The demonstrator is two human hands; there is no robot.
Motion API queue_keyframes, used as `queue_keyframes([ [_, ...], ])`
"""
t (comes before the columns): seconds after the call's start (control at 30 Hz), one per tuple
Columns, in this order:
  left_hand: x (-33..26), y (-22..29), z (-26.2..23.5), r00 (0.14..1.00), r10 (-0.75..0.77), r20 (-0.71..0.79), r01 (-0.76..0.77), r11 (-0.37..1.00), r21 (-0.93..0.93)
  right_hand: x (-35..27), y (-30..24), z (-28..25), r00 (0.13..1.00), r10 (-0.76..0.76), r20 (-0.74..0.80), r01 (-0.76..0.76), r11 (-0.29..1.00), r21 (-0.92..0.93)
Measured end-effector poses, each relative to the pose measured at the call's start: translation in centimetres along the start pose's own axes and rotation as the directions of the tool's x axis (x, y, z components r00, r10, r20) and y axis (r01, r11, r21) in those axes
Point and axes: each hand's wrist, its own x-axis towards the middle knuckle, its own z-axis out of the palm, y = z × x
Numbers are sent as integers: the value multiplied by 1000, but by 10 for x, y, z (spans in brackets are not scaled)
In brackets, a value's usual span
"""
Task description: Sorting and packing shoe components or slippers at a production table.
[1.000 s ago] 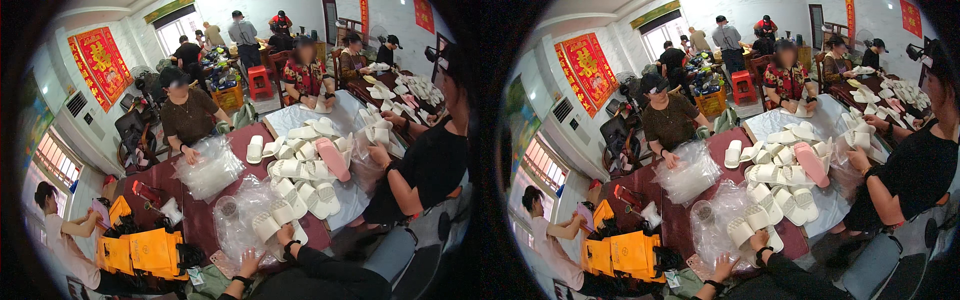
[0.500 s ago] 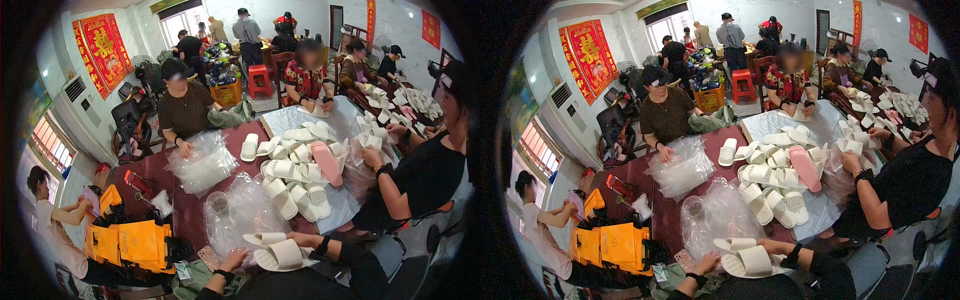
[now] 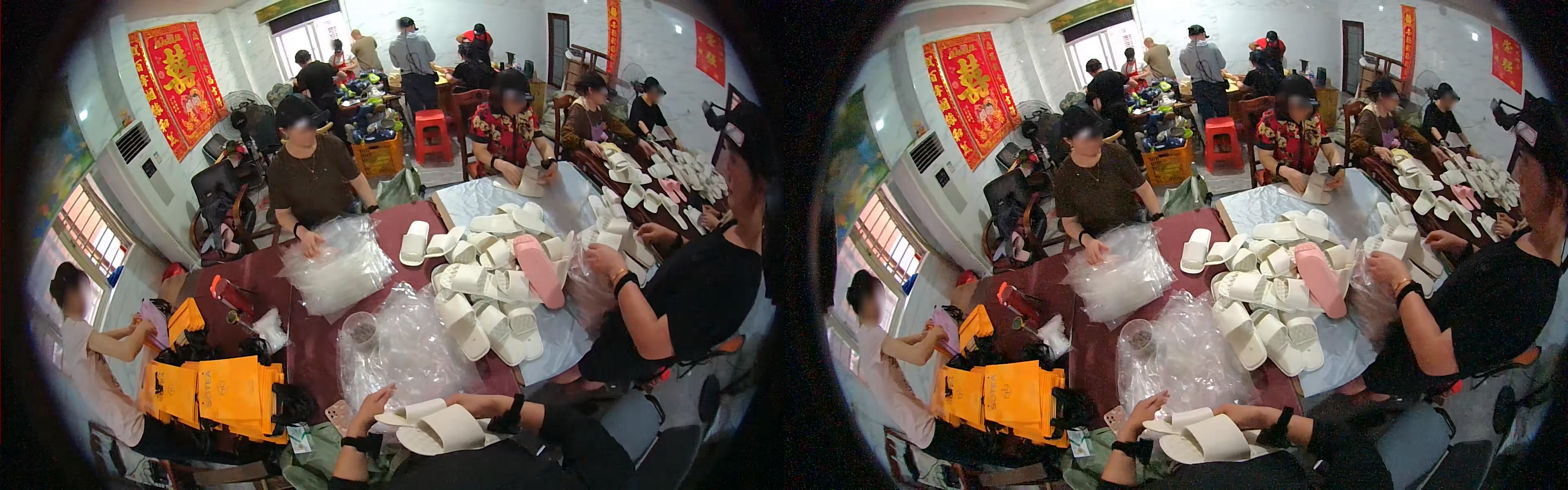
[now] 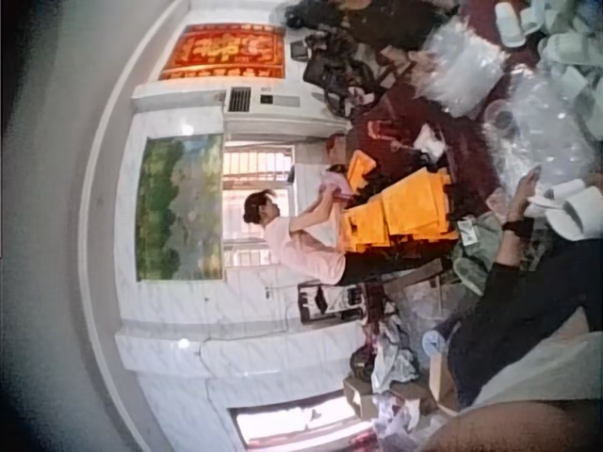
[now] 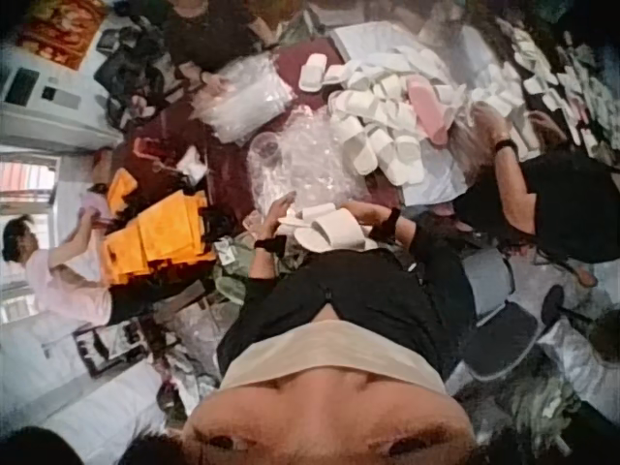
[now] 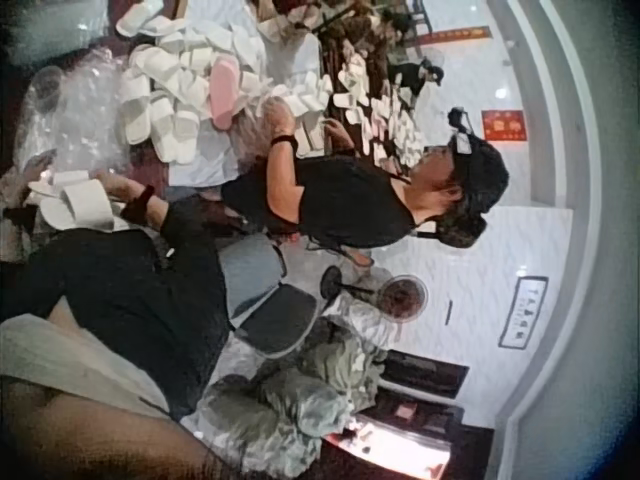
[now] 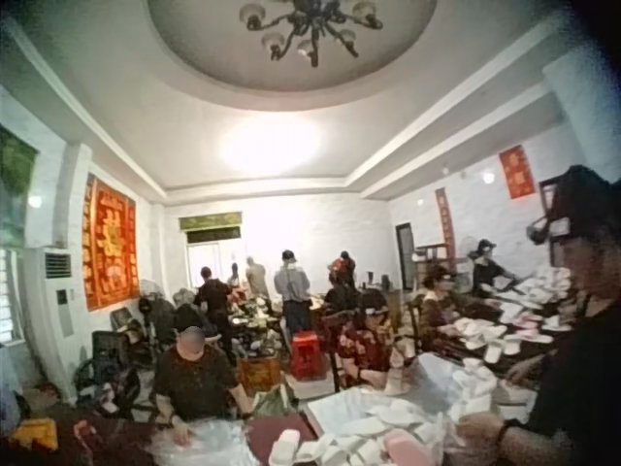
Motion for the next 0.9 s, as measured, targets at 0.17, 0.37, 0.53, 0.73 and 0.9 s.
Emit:
queue_keyframes([
  [0.17, -8, 2, -6, 996, -45, 72, 57, 983, -174, 4, 12, -12, 997, 33, -66, -35, 999, -36],
  [0.37, -12, 33, -4, 992, 7, 125, 12, 988, -155, -15, -29, 9, 859, -255, -444, 151, 954, -257],
  [0.53, -8, 47, 32, 992, 110, -68, -112, 993, -24, 5, -4, -18, 724, -374, -580, -138, 744, -653],
  [0.73, -2, 38, 39, 975, 123, -186, -143, 985, -99, 9, -6, 3, 467, -537, -703, -515, 482, -709],
  [0.9, -3, 37, 60, 888, 457, -52, -303, 665, 683, 16, -10, 38, 638, -551, -538, -464, 283, -840],
])
